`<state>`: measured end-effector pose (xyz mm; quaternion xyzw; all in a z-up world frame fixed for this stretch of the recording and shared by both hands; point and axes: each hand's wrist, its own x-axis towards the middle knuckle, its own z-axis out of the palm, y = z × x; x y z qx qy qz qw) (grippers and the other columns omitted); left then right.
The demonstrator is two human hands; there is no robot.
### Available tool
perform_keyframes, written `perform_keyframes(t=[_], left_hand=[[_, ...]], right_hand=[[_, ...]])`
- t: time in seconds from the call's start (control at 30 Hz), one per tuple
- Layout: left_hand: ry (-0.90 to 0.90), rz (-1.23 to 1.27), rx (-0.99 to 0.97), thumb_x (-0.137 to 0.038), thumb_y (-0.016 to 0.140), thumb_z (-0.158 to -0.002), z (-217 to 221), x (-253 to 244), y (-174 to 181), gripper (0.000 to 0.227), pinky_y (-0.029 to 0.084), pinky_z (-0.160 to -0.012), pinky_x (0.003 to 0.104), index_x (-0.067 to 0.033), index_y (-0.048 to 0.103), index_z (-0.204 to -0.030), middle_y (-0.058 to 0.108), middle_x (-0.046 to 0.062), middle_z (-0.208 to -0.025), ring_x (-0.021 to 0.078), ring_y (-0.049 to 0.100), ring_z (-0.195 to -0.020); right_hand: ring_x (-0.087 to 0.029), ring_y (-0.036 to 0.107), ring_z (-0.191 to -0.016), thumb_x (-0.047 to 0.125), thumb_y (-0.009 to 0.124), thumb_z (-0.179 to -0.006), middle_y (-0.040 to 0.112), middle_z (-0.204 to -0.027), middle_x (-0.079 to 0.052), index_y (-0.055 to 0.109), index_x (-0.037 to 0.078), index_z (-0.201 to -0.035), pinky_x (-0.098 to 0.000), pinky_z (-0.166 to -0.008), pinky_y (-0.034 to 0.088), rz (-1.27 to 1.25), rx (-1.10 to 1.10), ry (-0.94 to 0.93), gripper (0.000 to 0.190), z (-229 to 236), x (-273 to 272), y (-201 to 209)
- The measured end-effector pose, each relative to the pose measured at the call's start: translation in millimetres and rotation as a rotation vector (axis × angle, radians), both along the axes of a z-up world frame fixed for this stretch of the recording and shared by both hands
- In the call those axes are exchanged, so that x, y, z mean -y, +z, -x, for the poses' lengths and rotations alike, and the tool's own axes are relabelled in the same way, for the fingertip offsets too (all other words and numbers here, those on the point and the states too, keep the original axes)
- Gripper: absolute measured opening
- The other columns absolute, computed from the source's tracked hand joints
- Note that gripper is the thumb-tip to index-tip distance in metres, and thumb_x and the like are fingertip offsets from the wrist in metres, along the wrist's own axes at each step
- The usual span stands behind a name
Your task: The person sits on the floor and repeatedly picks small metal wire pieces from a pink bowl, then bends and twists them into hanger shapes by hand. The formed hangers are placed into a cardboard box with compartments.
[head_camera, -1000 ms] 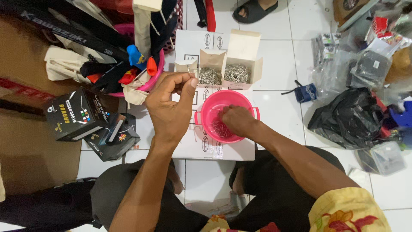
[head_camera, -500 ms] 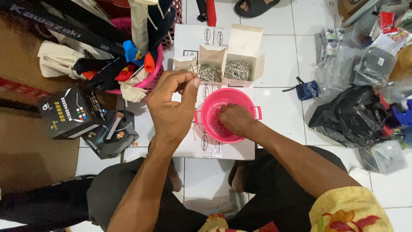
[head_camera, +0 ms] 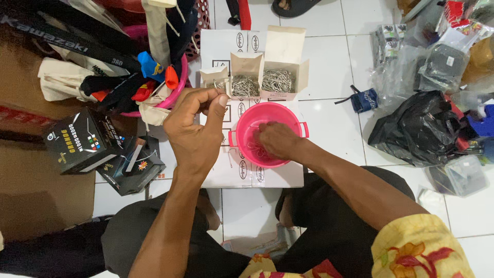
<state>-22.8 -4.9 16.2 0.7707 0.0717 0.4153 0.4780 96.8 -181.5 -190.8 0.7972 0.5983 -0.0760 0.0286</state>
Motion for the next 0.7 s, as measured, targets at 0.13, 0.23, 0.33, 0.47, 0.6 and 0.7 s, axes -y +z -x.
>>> perform_keyframes(t=[0.13,0.23,0.33,0.47,0.6,0.7], left_hand=[[-0.002,-0.001,0.005,-0.003,0.075,-0.095,1,1,-2,0.003,0.05,-0.064,0.031,-0.0044,0.074,-0.092,0.067,0.009,-0.081,0.0192,0.062,-0.069],[-0.021,0.009,0.007,-0.004,0.074,-0.096,0,4,-3,0.005,0.051,-0.065,0.031,-0.0055,0.072,-0.091,0.068,0.009,-0.083,0.0186,0.062,-0.07],[-0.039,0.016,-0.02,-0.004,0.075,-0.094,-1,9,-8,0.004,0.051,-0.064,0.031,-0.0051,0.073,-0.091,0.07,0.01,-0.084,0.0202,0.063,-0.069],[-0.107,0.079,-0.184,-0.001,0.074,-0.089,0,19,-28,0.004,0.052,-0.063,0.032,-0.0049,0.074,-0.09,0.071,0.012,-0.081,0.021,0.066,-0.07],[-0.233,0.209,-0.488,-0.005,0.075,-0.084,-4,30,-62,0.007,0.052,-0.064,0.029,-0.0085,0.078,-0.09,0.073,0.01,-0.082,0.0161,0.067,-0.073],[-0.312,0.251,-0.639,-0.007,0.075,-0.084,-6,36,-84,0.008,0.053,-0.066,0.033,-0.0089,0.079,-0.091,0.074,0.01,-0.082,0.0164,0.066,-0.074]], right_hand=[[-0.039,0.074,-0.089,0.005,0.059,-0.082,0.073,-0.093,-0.017,0.07,0.005,-0.099,-0.0483,-0.077,0.06,0.221,-0.231,-0.122,0.02,4,0,75],[-0.045,0.072,-0.097,0.006,0.06,-0.091,0.073,-0.101,-0.021,0.069,0.004,-0.11,-0.052,-0.082,0.059,0.197,-0.478,-0.241,0.021,-3,7,98],[-0.042,0.073,-0.098,0.008,0.061,-0.093,0.075,-0.099,-0.017,0.072,0.013,-0.11,-0.0495,-0.083,0.06,0.156,-0.625,-0.38,0.021,-12,18,98],[-0.044,0.072,-0.097,0.006,0.057,-0.094,0.075,-0.1,-0.019,0.071,0.01,-0.11,-0.0529,-0.082,0.058,-0.017,-0.778,-0.408,0.021,-15,32,121],[-0.038,0.072,-0.092,0.004,0.057,-0.094,0.076,-0.096,-0.015,0.071,0.009,-0.109,-0.0495,-0.081,0.058,-0.154,-0.854,-0.411,0.021,-14,42,123],[-0.031,0.072,-0.09,0.005,0.057,-0.094,0.077,-0.095,-0.012,0.071,0.012,-0.109,-0.0468,-0.079,0.058,-0.218,-0.912,-0.421,0.021,-8,47,130]])
